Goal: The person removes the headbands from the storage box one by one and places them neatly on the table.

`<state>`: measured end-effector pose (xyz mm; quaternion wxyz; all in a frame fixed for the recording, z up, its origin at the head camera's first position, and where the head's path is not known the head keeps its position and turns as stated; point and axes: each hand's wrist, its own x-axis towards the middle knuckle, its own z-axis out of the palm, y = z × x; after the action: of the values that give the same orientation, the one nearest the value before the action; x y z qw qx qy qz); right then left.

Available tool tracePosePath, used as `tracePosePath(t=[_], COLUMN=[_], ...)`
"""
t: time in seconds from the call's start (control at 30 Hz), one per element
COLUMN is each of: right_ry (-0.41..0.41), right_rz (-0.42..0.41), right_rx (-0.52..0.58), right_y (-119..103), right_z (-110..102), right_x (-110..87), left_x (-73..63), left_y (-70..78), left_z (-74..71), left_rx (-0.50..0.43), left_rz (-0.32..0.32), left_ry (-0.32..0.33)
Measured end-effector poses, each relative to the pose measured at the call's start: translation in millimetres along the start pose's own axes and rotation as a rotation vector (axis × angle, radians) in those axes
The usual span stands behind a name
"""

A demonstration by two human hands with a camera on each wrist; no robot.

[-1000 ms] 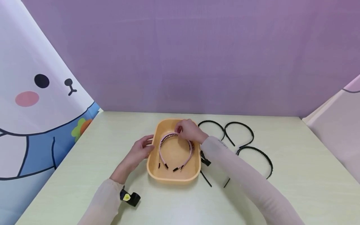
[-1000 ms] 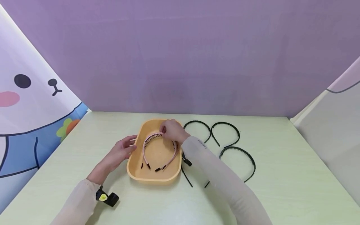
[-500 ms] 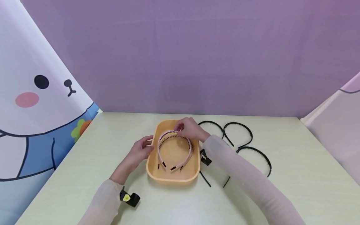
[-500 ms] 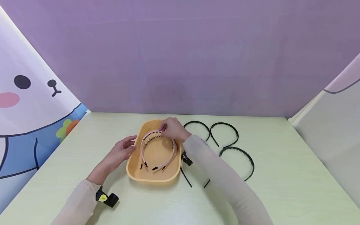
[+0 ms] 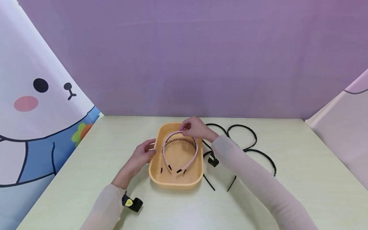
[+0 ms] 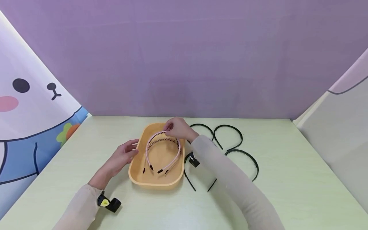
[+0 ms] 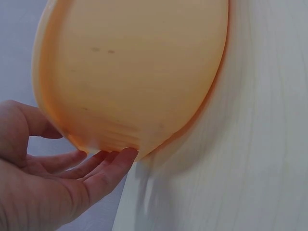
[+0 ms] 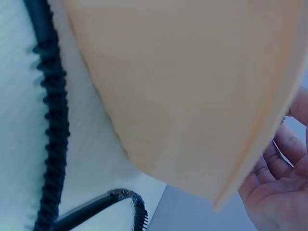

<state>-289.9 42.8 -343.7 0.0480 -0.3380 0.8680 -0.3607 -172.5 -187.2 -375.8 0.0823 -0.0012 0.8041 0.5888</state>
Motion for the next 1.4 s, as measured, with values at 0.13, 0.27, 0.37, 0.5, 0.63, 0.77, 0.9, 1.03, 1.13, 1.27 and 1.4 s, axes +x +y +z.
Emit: tracePosePath(t=[0.13,0.27,0.37,0.5,0.63,0.77,0.9,1.03,1.13,1.27,1.4], right_ry=[-0.006,-0.015,-0.023,-0.030,-0.031,-0.028,-0.026,-0.034,-0.033,-0.030,-0.026], right_rz=[0.011,0.025,0.031,0.020,0.003,0.003,0.013,0.042,0.063,0.065,0.064], right_rx=[0.020,0.056,0.076,0.078,0.074,0.067,0.056,0.069,0.078,0.070,0.054], right_y=[1,3,6,11,12,14,21,28,31,36,40], right_z=[-5,-10,-13,-18,-26,-34,-41,-47,-52,-57,-62], right_x=[-1.7,-4.2,-6.5,-9.9,-15.1,-20.4,-25.1,-29.7,-33.2,-38.5,-43.5], left_x=[0.2,0.4,0.8,0.5,0.1,0.1,0.6,0.9,0.8,0.4,-0.2], left_y=[0.7,0.4,-0.5,-1.0,-1.2,-1.3,-1.2,-0.9,-0.2,1.2,2.3], left_z=[-0.7,-1.2,-1.6,-1.7,-1.8,-1.9,-2.2,-3.2,-4.1,-4.1,-3.0], left_rx=[0.005,0.009,0.008,0.008,0.006,0.010,0.016,0.021,0.019,0.016,0.021], left_rz=[-0.009,-0.013,-0.013,-0.014,-0.011,-0.009,-0.010,-0.015,-0.017,-0.022,-0.032], left_ry=[0.007,0.013,0.014,0.016,0.018,0.017,0.020,0.029,0.034,0.038,0.039])
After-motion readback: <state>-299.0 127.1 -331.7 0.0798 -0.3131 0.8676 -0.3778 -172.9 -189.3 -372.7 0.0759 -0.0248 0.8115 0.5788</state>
